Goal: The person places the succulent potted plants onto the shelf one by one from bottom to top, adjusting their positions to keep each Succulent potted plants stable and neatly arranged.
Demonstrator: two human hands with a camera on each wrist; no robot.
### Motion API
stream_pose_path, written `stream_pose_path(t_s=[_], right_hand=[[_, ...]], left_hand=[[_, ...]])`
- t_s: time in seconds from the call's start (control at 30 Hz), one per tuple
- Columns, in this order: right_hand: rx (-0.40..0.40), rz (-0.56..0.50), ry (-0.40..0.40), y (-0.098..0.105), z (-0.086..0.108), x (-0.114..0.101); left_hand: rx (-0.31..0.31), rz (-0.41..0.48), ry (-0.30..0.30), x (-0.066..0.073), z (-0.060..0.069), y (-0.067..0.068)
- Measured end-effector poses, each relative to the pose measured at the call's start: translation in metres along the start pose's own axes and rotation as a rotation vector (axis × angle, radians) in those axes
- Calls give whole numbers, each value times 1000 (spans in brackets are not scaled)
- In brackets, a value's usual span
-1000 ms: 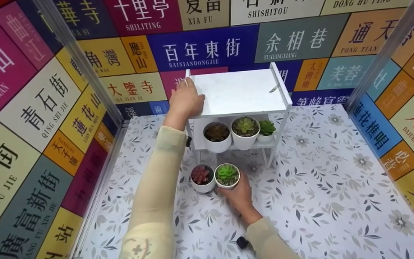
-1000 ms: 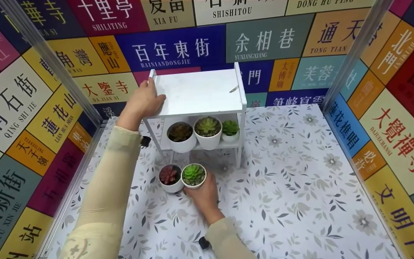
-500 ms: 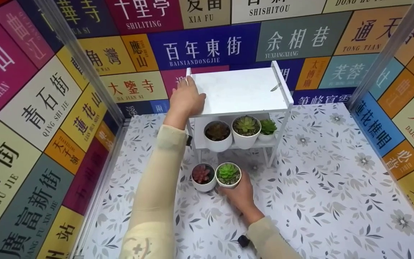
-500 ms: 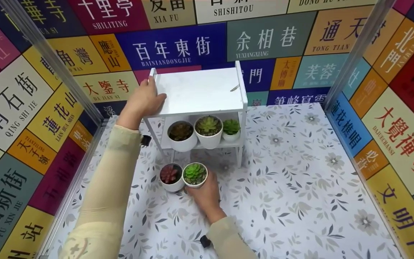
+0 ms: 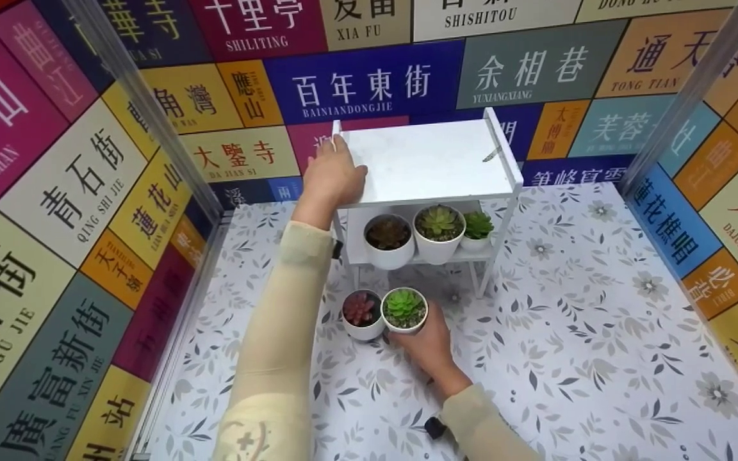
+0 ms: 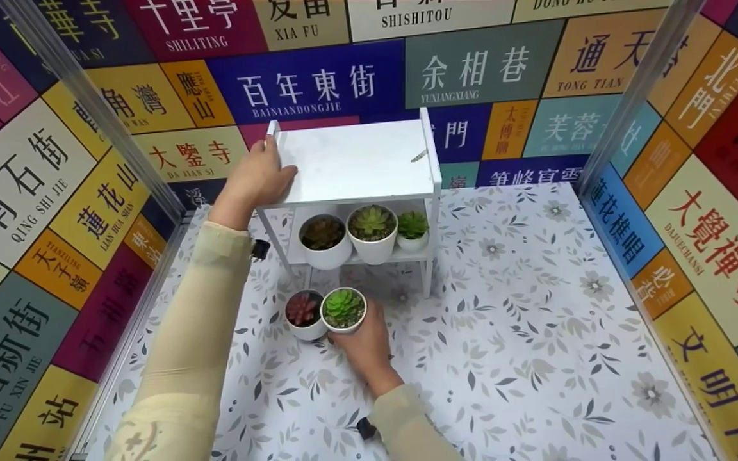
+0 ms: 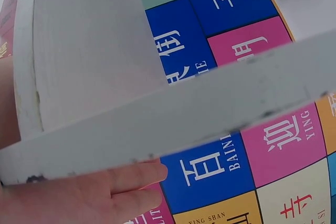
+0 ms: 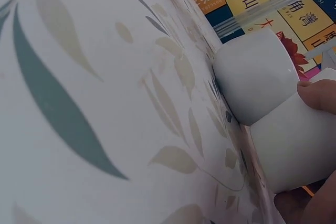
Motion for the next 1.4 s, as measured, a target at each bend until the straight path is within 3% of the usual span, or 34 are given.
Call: stream_pose_path(t_s=[0.4, 1.4], right_hand=[[-27, -27, 49, 6, 1, -14], [-23, 15, 80, 15, 15, -31]], left_hand=[[-2, -22, 2, 1, -3, 0], [-3, -43, 17, 2, -2, 1]])
Point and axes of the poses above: each hand's wrist, its own z-axis away from the middle knuckle, its own y-axis out of the back of the hand, x = y × z, the point moved 2 cm from there along -z, towards the middle knuckle, and after that the axes turned 14 degrees about -x, right-handed, at the moved point
